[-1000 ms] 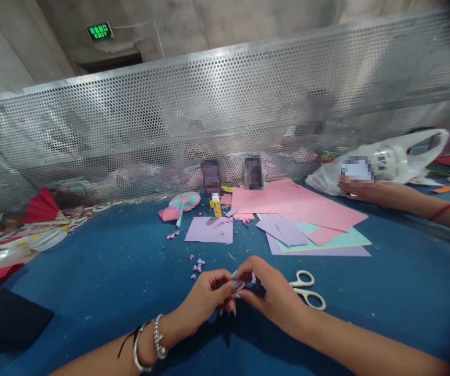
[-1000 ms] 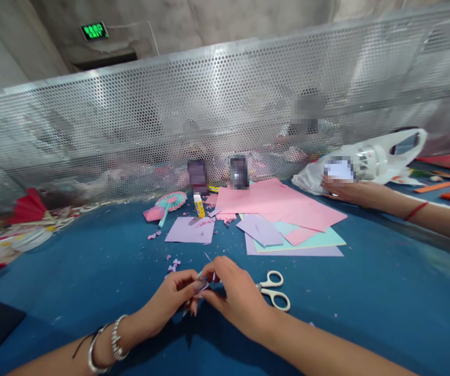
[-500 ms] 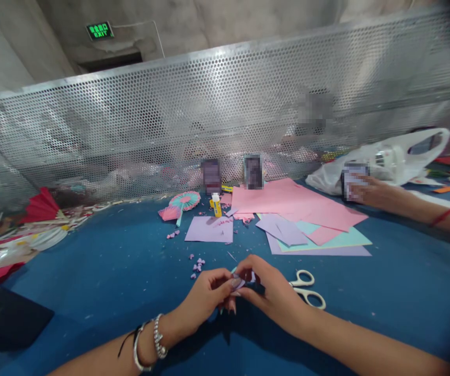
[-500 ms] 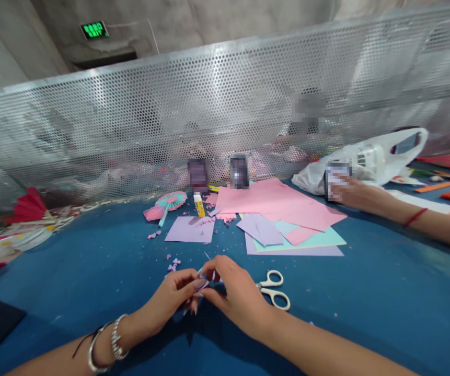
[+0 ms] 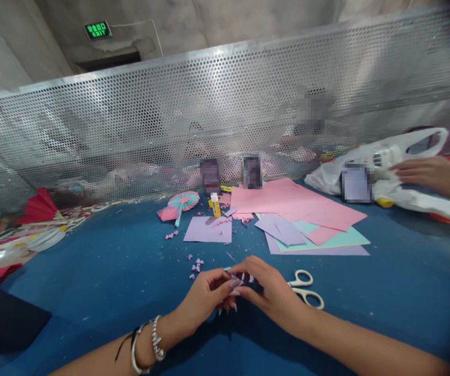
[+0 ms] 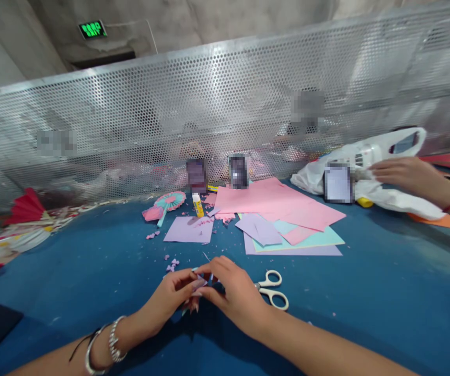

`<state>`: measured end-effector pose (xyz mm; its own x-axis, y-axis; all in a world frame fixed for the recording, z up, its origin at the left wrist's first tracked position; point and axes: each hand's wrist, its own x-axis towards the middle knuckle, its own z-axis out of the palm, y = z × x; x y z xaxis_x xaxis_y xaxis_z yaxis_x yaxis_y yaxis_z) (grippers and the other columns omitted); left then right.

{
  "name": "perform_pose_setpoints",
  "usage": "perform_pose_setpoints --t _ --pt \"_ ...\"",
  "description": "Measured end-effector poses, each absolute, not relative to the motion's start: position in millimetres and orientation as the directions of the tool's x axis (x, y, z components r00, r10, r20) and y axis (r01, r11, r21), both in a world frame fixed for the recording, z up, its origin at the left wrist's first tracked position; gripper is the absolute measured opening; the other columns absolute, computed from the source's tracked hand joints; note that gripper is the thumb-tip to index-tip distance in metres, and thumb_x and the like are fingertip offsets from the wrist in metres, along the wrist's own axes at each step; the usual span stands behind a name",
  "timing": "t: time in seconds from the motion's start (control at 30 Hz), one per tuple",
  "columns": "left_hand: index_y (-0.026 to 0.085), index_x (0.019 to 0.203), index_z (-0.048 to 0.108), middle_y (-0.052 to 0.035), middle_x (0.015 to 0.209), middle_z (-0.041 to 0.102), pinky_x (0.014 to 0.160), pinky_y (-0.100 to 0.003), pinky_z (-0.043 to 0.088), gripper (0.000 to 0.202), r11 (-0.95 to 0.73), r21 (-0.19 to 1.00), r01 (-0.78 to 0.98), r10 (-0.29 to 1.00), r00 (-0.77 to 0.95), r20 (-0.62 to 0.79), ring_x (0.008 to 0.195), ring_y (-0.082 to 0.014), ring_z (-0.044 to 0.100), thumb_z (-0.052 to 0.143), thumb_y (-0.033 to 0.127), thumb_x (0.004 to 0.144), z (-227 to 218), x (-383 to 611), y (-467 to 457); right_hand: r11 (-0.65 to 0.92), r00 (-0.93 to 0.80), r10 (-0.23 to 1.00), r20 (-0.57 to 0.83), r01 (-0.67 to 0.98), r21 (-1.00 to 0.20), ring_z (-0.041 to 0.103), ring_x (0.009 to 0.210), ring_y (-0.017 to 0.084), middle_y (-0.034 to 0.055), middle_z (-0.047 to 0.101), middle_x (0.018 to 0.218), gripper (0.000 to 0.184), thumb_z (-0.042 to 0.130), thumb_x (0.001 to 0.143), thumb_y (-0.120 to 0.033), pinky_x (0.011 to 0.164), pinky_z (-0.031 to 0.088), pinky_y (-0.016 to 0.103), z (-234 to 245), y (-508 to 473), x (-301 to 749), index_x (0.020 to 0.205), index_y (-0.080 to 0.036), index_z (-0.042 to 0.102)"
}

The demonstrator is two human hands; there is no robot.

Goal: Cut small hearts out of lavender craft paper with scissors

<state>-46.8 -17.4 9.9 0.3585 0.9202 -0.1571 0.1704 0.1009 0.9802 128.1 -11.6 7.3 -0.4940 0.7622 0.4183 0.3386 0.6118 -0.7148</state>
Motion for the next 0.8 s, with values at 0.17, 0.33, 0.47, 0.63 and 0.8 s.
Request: perform_pose_setpoints --t 0.17,0.33,0.47,0.63,0.8 --pt "0.011 0.077 0.059 0.0009 0.053 0.058 0.046 -0.016 0.035 0.032 0.083 0.981 0.176 0.915 0.377 -0.145 0.046 -0.0061 0.049 0.054 0.042 0.081 8.3 -48.1 -17.3 0.561 -0.476 0.788 0.390 0.297 -0.773 0.051 0.081 0.015 0.0027 0.056 0.086 0.019 0.059 0.081 -0.028 0.070 0.041 0.025 7.1 -10.5 128.0 0.100 -0.022 0.060" --pt "0.010 0.075 0.058 0.0003 0.054 0.058 0.045 -0.015 0.035 0.032 0.060 0.984 0.168 0.914 0.387 -0.122 0.046 -0.0056 0.048 0.053 0.041 0.082 7.5 -48.6 -17.3 0.449 -0.448 0.841 0.303 0.266 -0.853 0.051 0.072 0.012 0.0003 0.055 0.082 0.018 0.062 0.079 -0.029 0.064 0.039 0.022 10.0 -10.8 126.5 0.096 -0.023 0.063" --pt "0.010 0.072 0.057 0.0004 0.053 0.059 0.045 -0.015 0.035 0.032 0.048 0.983 0.175 0.917 0.382 -0.113 0.045 -0.0054 0.048 0.053 0.041 0.082 6.3 -48.4 -17.9 0.399 -0.429 0.862 0.271 0.243 -0.884 0.050 0.071 0.012 -0.0001 0.055 0.081 0.014 0.063 0.078 -0.031 0.063 0.038 0.022 10.1 -11.0 125.5 0.089 -0.021 0.064" --pt "0.010 0.073 0.061 -0.0022 0.057 0.063 0.045 -0.016 0.036 0.033 0.042 0.984 0.174 0.909 0.402 -0.110 0.046 -0.0067 0.050 0.054 0.041 0.081 4.5 -50.0 -17.8 0.352 -0.418 0.874 0.247 0.196 -0.915 0.051 0.072 0.012 -0.0002 0.055 0.080 0.013 0.064 0.076 -0.031 0.063 0.038 0.022 8.3 -8.9 124.7 0.082 -0.019 0.064" --pt "0.009 0.072 0.065 -0.0058 0.063 0.067 0.046 -0.016 0.036 0.037 -0.036 0.980 0.194 0.903 0.426 -0.051 0.049 -0.0070 0.051 0.050 0.041 0.084 7.9 -50.0 -20.2 0.296 -0.405 0.888 0.217 0.145 -0.944 0.051 0.069 0.011 -0.0002 0.054 0.078 0.013 0.065 0.075 -0.031 0.061 0.038 0.022 3.7 -4.9 124.1 0.079 -0.019 0.065"
